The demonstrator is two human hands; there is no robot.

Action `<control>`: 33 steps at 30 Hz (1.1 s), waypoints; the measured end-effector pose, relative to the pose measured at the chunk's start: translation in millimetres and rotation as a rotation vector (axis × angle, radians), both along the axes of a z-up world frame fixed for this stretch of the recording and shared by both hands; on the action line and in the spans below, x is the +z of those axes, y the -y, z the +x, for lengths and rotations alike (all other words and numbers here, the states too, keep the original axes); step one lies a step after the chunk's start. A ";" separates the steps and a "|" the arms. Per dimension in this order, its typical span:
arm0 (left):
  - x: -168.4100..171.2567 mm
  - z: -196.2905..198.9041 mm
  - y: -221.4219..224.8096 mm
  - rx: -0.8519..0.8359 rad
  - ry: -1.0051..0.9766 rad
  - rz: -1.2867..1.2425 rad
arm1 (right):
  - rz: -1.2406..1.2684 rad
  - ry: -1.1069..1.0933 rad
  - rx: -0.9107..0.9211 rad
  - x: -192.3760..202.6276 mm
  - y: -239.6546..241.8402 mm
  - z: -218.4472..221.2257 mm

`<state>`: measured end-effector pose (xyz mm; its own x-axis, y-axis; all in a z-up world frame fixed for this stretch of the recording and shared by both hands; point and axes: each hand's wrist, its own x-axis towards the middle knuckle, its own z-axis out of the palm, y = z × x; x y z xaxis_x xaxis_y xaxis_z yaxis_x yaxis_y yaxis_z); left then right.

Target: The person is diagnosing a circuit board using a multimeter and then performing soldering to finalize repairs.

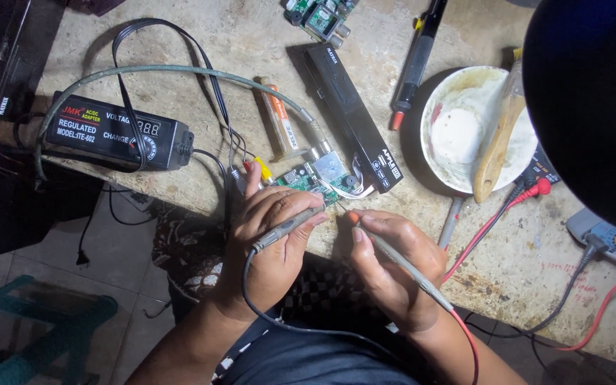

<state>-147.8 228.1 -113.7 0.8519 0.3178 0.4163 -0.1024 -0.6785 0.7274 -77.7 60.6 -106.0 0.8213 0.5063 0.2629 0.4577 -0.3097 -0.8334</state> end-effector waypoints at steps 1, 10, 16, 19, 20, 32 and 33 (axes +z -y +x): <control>-0.2 -0.2 0.2 0.002 -0.001 -0.008 | -0.001 0.007 0.002 -1.0 0.4 0.2; -0.9 0.2 0.8 0.012 0.013 -0.009 | 0.024 0.006 0.008 1.8 -2.1 0.0; -1.0 0.3 1.6 0.019 0.009 0.000 | 0.024 0.061 0.018 -0.2 -2.0 1.3; -2.3 1.5 3.1 0.034 0.022 0.013 | 0.012 0.083 0.035 3.3 -1.7 3.2; -0.5 0.0 2.3 0.020 0.032 0.011 | 0.009 0.093 0.021 2.2 -2.6 3.0; 0.5 1.1 6.8 0.011 -0.017 0.054 | 0.111 0.063 0.066 1.4 5.2 8.9; 0.3 0.6 6.8 0.008 -0.020 0.055 | 0.113 0.061 0.070 1.2 5.5 8.7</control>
<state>-147.1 221.3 -113.4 0.8574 0.3021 0.4167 -0.0827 -0.7182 0.6909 -69.0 55.1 -104.8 0.7656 0.5261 0.3702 0.5259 -0.1805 -0.8311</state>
